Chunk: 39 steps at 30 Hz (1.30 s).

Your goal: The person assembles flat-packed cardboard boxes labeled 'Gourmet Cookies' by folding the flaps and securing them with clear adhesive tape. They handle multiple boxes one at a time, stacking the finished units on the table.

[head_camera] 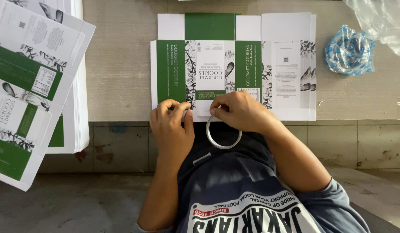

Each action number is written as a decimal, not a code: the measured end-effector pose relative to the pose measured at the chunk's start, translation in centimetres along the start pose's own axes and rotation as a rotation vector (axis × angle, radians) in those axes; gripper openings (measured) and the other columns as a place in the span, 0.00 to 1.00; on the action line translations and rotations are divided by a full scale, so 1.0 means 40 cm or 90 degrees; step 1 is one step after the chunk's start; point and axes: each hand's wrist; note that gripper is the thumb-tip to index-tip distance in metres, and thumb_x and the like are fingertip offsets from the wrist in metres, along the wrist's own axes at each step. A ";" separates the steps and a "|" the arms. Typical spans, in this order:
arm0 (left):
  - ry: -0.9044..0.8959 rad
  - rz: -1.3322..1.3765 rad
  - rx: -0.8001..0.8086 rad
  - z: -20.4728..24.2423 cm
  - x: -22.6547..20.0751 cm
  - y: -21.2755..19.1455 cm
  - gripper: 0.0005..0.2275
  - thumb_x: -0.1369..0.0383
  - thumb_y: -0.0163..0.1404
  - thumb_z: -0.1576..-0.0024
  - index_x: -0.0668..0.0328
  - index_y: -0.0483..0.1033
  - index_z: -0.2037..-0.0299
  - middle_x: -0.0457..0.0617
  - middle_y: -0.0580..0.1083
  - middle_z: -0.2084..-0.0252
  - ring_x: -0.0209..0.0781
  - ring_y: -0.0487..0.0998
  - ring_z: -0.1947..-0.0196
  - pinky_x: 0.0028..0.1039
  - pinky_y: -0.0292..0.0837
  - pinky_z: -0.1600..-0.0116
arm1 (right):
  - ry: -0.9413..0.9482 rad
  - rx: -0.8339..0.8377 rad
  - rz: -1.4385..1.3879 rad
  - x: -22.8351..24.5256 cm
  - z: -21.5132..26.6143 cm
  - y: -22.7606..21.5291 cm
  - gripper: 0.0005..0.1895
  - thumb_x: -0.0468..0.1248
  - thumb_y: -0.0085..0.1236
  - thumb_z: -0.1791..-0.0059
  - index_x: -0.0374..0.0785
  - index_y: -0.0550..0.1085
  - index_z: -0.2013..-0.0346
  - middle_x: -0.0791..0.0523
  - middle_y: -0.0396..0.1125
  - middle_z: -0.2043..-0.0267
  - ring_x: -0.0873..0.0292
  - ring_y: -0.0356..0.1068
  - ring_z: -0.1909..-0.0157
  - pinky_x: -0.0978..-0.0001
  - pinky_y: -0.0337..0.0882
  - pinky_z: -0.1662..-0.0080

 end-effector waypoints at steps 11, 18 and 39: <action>-0.026 -0.008 -0.012 0.002 -0.003 0.012 0.02 0.64 0.52 0.40 0.44 0.78 0.60 0.41 0.67 0.58 0.47 0.70 0.61 0.38 0.66 0.58 | 0.020 0.010 -0.019 -0.004 0.001 -0.002 0.07 0.39 0.58 0.52 0.44 0.82 0.66 0.55 0.71 0.82 0.53 0.73 0.74 0.63 0.73 0.65; -0.030 -0.021 0.000 0.007 0.006 0.025 0.04 0.66 0.49 0.39 0.42 0.78 0.60 0.40 0.66 0.57 0.45 0.69 0.61 0.37 0.64 0.57 | 0.025 0.009 -0.033 0.003 0.003 -0.008 0.07 0.40 0.57 0.53 0.45 0.82 0.66 0.55 0.71 0.81 0.52 0.73 0.73 0.61 0.74 0.64; -0.026 -0.030 -0.030 0.006 -0.003 0.030 0.02 0.61 0.53 0.40 0.42 0.78 0.61 0.40 0.67 0.57 0.44 0.69 0.61 0.37 0.63 0.57 | 0.007 0.005 0.004 -0.021 -0.017 0.011 0.06 0.41 0.58 0.52 0.46 0.80 0.67 0.55 0.70 0.82 0.53 0.72 0.75 0.63 0.72 0.67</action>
Point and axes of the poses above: each hand's wrist, its own z-axis away from the middle knuckle, its own y-axis out of the palm, x = y × z
